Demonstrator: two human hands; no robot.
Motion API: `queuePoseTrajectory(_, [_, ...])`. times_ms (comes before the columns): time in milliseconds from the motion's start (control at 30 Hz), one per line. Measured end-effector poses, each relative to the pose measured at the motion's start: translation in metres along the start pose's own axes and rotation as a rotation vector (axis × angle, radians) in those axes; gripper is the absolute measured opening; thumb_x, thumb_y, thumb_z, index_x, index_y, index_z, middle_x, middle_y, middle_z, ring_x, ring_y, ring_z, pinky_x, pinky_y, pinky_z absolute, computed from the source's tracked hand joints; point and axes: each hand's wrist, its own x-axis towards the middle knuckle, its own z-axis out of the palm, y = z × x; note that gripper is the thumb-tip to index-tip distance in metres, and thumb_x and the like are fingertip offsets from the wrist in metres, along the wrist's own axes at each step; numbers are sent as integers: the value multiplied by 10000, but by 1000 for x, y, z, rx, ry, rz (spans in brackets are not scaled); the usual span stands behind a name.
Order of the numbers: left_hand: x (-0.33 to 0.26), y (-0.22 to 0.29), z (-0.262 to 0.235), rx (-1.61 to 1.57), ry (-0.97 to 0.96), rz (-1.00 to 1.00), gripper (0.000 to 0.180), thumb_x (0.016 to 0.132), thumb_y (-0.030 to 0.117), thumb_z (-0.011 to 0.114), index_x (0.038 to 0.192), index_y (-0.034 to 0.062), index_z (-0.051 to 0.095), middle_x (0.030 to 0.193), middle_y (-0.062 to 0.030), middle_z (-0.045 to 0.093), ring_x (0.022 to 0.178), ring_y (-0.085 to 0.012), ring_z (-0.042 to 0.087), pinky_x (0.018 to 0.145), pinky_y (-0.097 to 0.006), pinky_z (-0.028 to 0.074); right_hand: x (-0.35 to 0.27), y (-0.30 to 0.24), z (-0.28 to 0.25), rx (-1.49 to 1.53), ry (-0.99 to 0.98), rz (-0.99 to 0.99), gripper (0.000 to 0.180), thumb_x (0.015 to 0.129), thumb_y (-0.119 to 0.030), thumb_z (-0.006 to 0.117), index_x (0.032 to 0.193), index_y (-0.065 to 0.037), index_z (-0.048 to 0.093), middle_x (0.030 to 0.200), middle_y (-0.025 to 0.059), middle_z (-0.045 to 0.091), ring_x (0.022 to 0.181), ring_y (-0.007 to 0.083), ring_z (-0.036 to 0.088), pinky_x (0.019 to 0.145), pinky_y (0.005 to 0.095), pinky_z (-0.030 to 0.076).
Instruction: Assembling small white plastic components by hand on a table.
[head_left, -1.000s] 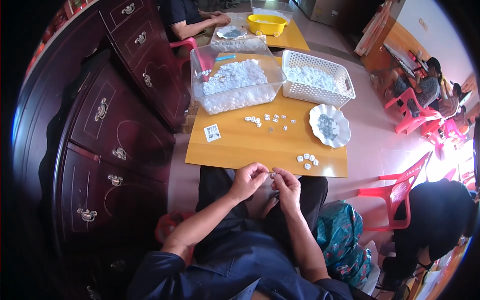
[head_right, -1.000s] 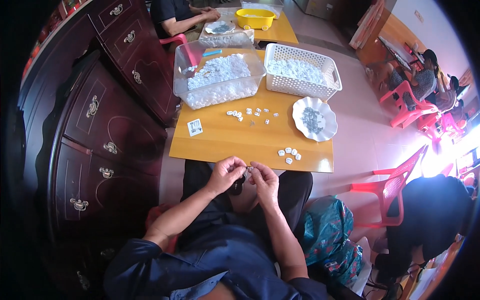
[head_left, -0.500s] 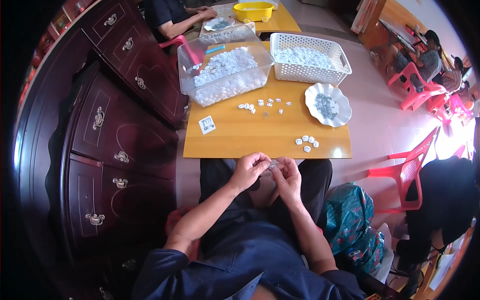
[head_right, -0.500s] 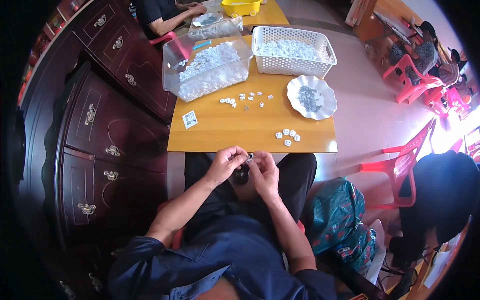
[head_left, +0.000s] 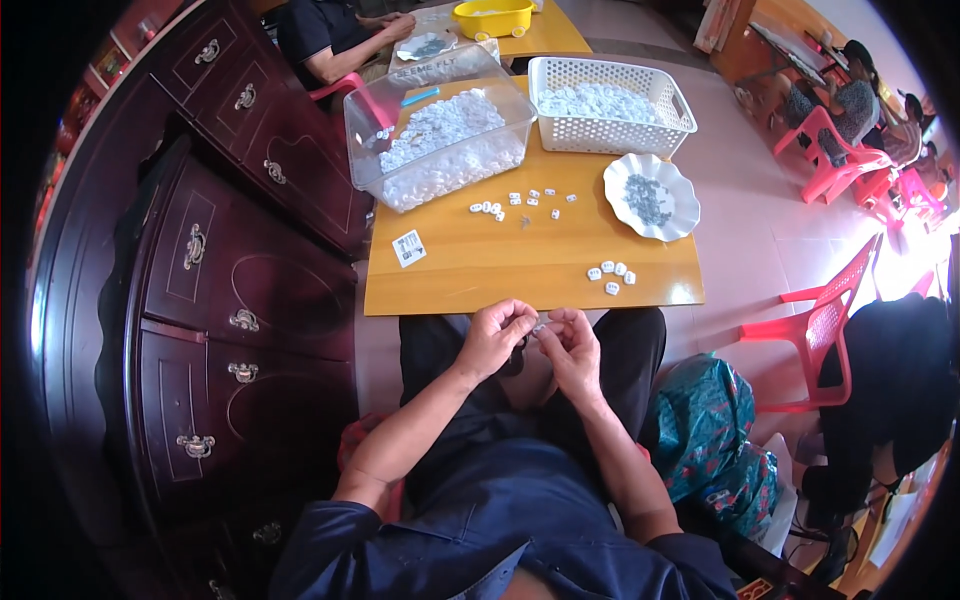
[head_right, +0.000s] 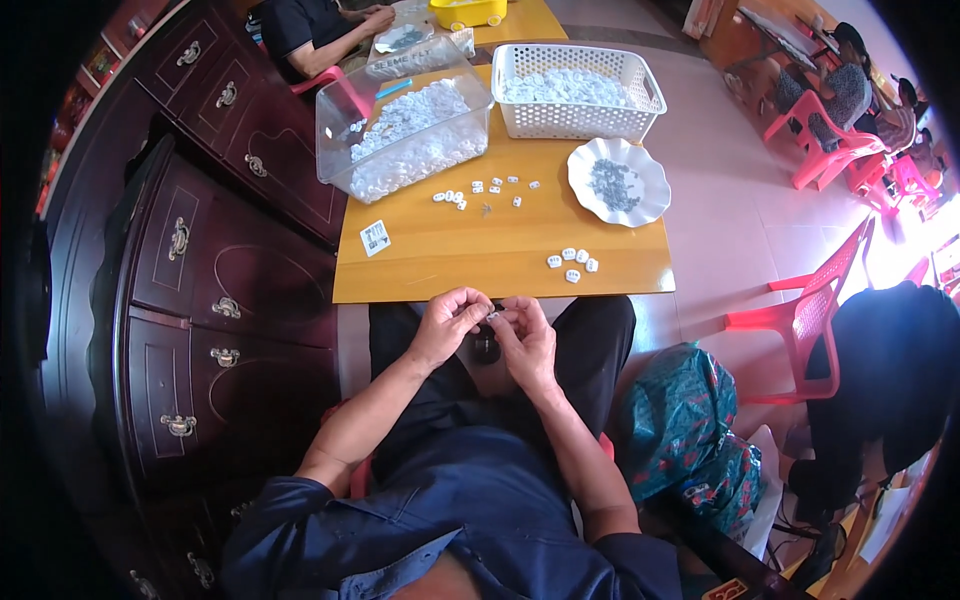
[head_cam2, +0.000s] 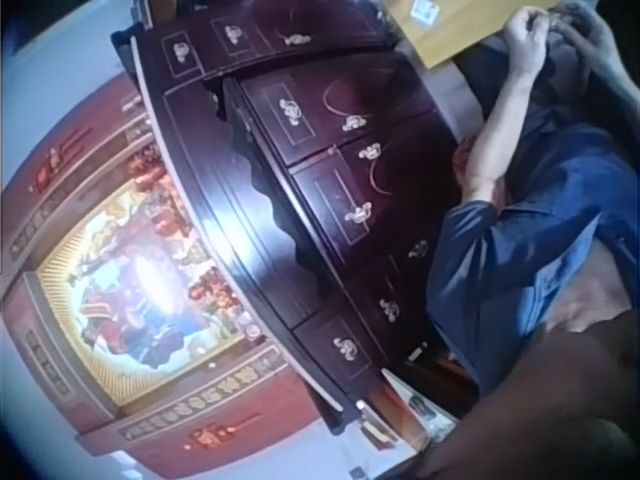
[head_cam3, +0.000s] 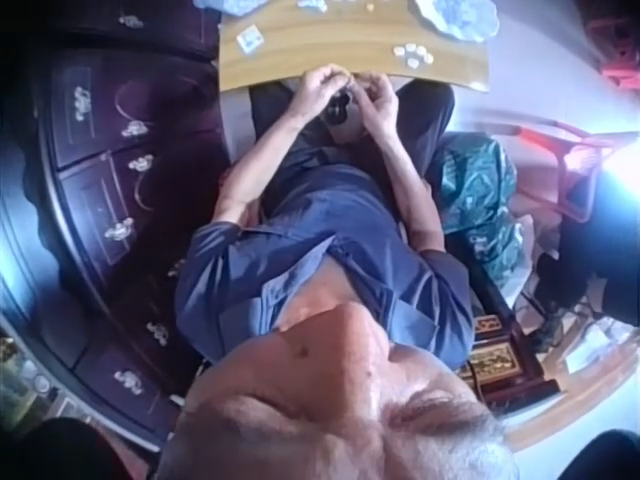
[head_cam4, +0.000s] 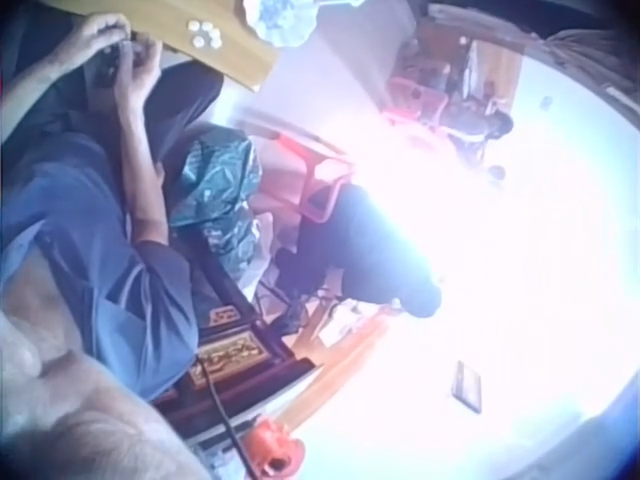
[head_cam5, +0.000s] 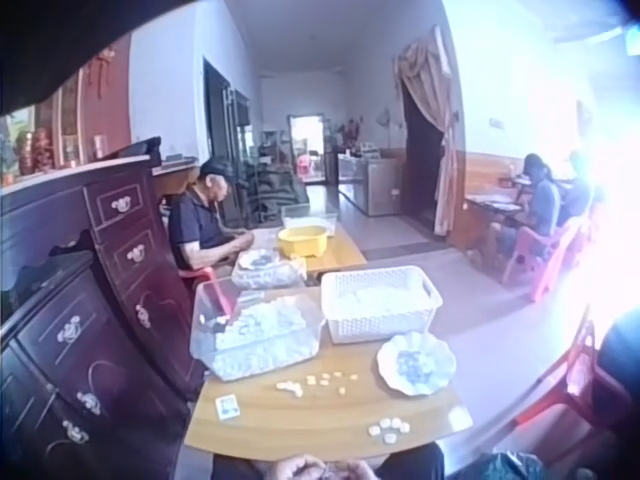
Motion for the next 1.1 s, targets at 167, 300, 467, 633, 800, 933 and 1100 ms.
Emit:
queuePoseTrajectory(167, [1, -3, 0, 1, 8, 10, 158, 1014, 196, 639, 1009, 43, 675, 917, 6, 684, 819, -58, 622, 681, -212, 507, 2, 3, -1, -13, 7, 4, 203, 946, -24, 683, 1121, -7, 581, 836, 12, 692, 733, 35, 606, 642, 190, 486])
queuePoseTrajectory(300, [1, -1, 1, 8, -5, -9, 162, 1015, 196, 636, 1003, 40, 674, 913, 6, 683, 811, -56, 616, 677, -212, 506, 2, 5, -2, -5, 9, 7, 200, 942, -21, 687, 1112, -5, 582, 836, 12, 687, 731, 36, 604, 644, 195, 491])
queuePoseTrajectory(467, [2, -2, 1, 35, -21, -13, 164, 1017, 197, 633, 1009, 37, 672, 909, 11, 679, 804, -52, 610, 675, -212, 507, 2, 8, 0, 43, 31, 6, 196, 929, -1, 697, 1084, -7, 578, 825, 8, 675, 731, 35, 604, 649, 195, 498])
queuePoseTrajectory(633, [3, -3, 1, 82, -33, -2, 161, 1019, 192, 628, 1014, 37, 671, 902, 13, 677, 795, -51, 608, 672, -216, 513, 2, 5, -3, -42, 39, -30, 197, 917, 19, 703, 1055, -11, 567, 813, 2, 660, 732, 36, 612, 662, 190, 508])
queuePoseTrajectory(800, [4, -1, 4, 141, -44, 81, 122, 1012, 140, 628, 1004, 24, 667, 885, 9, 669, 771, -52, 609, 657, -226, 522, 2, 7, -4, -17, 46, -60, 193, 917, 27, 695, 1045, -13, 557, 819, 8, 658, 735, 39, 624, 670, 192, 514])
queuePoseTrajectory(933, [3, -4, 9, 269, 1, 127, 99, 1002, 113, 637, 1001, 18, 665, 872, 9, 663, 762, -53, 606, 651, -228, 523, -1, 4, -4, -24, 55, -54, 186, 915, 33, 694, 1031, -10, 555, 833, 14, 658, 748, 45, 634, 678, 195, 517])
queuePoseTrajectory(1100, [3, -4, 4, 59, -43, 53, 89, 976, 77, 652, 1032, 8, 651, 872, -3, 674, 780, -74, 628, 707, -237, 508, 0, 3, -1, 26, 32, -14, 216, 941, 24, 677, 1060, -44, 510, 843, 7, 647, 731, 45, 609, 654, 178, 492])
